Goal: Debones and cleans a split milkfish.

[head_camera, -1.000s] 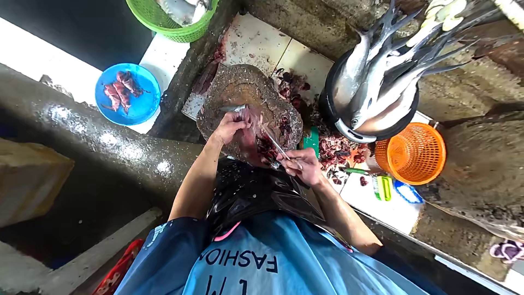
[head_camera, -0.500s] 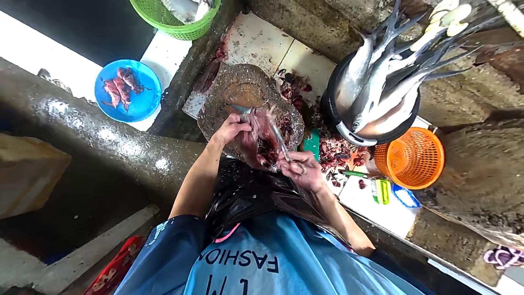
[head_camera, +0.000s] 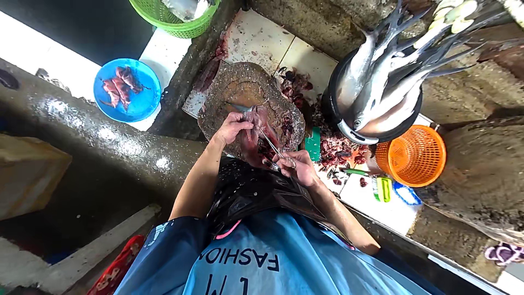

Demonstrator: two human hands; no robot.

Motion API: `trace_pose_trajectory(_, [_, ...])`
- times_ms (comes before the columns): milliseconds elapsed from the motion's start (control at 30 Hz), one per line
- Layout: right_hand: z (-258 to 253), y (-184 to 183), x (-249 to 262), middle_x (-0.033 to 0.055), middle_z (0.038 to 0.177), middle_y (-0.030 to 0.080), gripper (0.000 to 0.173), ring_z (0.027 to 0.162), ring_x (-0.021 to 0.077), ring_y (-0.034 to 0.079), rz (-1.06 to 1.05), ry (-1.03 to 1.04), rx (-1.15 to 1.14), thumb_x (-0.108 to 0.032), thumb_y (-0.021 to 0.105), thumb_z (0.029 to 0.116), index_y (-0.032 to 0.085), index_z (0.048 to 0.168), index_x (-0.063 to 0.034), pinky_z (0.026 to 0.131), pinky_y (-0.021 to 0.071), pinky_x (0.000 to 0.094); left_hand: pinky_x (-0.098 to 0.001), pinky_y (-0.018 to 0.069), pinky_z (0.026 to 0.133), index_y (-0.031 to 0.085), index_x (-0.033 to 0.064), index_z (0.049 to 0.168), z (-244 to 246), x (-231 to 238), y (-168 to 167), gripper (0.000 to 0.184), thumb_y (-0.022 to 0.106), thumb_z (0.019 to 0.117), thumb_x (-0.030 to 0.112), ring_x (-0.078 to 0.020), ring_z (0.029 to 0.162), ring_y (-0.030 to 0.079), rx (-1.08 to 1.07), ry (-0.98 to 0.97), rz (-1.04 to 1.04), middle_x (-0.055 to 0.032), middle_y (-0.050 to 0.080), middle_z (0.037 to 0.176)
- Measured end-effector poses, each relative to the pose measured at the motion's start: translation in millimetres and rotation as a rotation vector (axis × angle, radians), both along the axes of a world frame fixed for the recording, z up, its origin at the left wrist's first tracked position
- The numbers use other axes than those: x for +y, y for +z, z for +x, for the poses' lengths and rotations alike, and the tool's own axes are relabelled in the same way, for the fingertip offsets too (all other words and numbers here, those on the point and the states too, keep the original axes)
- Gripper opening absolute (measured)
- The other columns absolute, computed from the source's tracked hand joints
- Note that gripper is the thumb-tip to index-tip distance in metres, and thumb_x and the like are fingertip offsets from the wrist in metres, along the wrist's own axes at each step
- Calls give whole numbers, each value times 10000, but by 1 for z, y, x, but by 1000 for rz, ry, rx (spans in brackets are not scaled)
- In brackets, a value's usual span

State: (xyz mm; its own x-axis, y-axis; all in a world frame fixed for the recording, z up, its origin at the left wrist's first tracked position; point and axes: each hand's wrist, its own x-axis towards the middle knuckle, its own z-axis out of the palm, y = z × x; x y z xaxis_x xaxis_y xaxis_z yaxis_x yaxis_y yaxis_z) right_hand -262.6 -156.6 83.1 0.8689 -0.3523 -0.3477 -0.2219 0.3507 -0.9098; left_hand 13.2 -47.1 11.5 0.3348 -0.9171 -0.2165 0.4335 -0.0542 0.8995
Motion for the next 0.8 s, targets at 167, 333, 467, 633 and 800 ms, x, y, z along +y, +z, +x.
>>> trace_pose_trajectory(167, [5,-5,-2,50,778,691,237,591,77,581,-27,42,-22,-163,592,999,749,1058,4,552,508,239,-299,585,701,700,46,856,0,-3,2,34,672,845,30,-95,738,678,3,-37,8,-25,722,818])
trace_pose_trajectory(333, [2,-14,0,31,756,667,243,603,70,562,-80,131,-173,-171,623,1005,727,1123,13,565,496,247,-299,596,642,715,86,905,4,-1,6,98,643,847,52,-102,696,690,166,-96,-58,-24,735,818])
trace_pose_trajectory(467, [4,14,-7,0,857,712,268,688,52,604,22,4,-400,-322,705,965,772,1116,-110,636,520,242,-324,598,727,724,82,925,2,-1,-8,136,610,860,47,-94,764,692,150,-103,-61,-8,736,851])
trace_pose_trajectory(633, [1,26,-71,-27,839,676,346,653,84,592,-336,-325,117,-466,539,1032,717,1118,-182,603,525,280,-388,611,797,698,16,1047,-1,3,-6,177,702,872,46,-156,845,703,80,-4,57,-68,733,942])
trace_pose_trajectory(800, [16,46,-50,30,789,718,266,562,65,571,-212,45,151,-146,518,985,748,1009,-15,521,498,252,-365,592,723,690,-11,967,11,-7,9,106,679,887,59,-132,749,668,-180,45,143,-66,704,851])
